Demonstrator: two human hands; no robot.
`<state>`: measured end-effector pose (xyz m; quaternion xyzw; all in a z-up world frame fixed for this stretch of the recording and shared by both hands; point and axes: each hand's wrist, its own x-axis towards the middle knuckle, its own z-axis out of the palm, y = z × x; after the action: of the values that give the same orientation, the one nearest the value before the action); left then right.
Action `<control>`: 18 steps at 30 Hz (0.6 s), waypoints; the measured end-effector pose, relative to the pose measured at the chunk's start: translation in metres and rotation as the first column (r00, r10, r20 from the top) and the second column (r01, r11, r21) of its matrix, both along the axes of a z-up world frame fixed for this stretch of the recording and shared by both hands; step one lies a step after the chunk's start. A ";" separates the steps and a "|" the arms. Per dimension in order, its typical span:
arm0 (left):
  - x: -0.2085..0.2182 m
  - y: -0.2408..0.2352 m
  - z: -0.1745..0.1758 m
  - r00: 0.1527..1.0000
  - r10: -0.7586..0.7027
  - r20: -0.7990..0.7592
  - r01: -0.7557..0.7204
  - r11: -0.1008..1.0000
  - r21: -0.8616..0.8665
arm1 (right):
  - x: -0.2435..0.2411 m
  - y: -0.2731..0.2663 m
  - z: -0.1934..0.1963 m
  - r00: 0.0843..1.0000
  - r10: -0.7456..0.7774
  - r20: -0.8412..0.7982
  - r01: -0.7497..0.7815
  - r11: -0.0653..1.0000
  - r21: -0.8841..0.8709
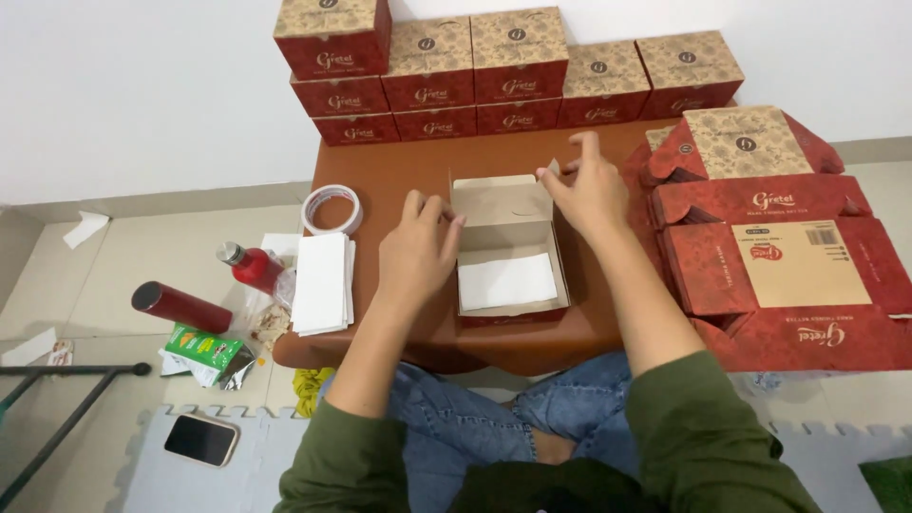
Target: Assembling cardboard boxes from flat templates by folding and tucking edges.
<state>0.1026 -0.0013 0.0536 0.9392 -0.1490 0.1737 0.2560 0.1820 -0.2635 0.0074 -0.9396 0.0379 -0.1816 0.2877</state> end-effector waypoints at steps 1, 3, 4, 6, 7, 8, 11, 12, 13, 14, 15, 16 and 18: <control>-0.003 0.002 -0.001 1.000 0.004 0.005 -0.004 1.000 -0.001 | 0.000 0.000 0.004 1.000 0.004 0.005 -0.004 1.000 -0.001; -0.008 0.008 -0.006 0.999 0.039 -0.030 -0.041 0.995 -0.087 | 0.002 0.003 0.009 0.999 -0.007 0.053 0.005 0.999 0.036; -0.013 0.012 -0.004 0.999 0.045 -0.030 -0.048 0.995 -0.090 | -0.016 0.007 0.020 0.999 -0.001 0.053 -0.001 0.999 0.034; -0.025 0.018 -0.002 0.990 0.127 -0.067 -0.139 0.964 -0.226 | -0.052 0.014 0.040 0.950 0.086 0.300 -0.165 0.955 0.248; -0.031 0.018 -0.002 0.989 0.129 -0.074 -0.142 0.963 -0.227 | -0.068 0.013 0.036 0.952 0.089 0.294 -0.166 0.955 0.247; -0.037 0.018 -0.002 0.989 0.133 -0.062 -0.145 0.946 -0.290 | -0.085 0.011 0.034 0.932 0.137 0.336 -0.247 0.918 0.311; -0.052 0.007 0.008 0.995 0.099 -0.008 -0.096 0.939 -0.332 | -0.126 0.009 0.028 0.912 0.199 0.359 -0.337 0.862 0.378; -0.058 0.001 0.013 0.997 0.072 0.029 -0.059 0.948 -0.312 | -0.138 0.010 0.026 0.914 0.230 0.333 -0.355 0.851 0.388; -0.057 -0.001 0.012 0.997 0.067 0.027 -0.055 0.949 -0.311 | -0.145 0.012 0.026 0.916 0.225 0.331 -0.350 0.852 0.389; -0.056 -0.002 0.011 0.993 0.058 0.098 -0.032 0.968 -0.248 | -0.153 0.015 0.027 0.910 0.248 0.332 -0.347 0.894 0.283; -0.055 -0.004 0.012 0.983 0.051 0.174 -0.018 0.983 -0.185 | -0.158 0.018 0.030 0.901 0.277 0.333 -0.346 0.923 0.169; -0.055 -0.002 0.010 0.983 0.052 0.176 -0.018 0.982 -0.187 | -0.161 0.017 0.027 0.900 0.279 0.335 -0.348 0.923 0.166; -0.053 0.004 0.009 0.960 0.105 0.260 -0.102 0.994 -0.026 | -0.163 0.018 0.023 0.902 0.291 0.319 -0.347 0.928 0.134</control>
<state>0.0493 0.0030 0.0626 0.9130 -0.1308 0.3101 0.2304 0.0186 -0.2456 0.0301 -0.8642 -0.1431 -0.2646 0.4032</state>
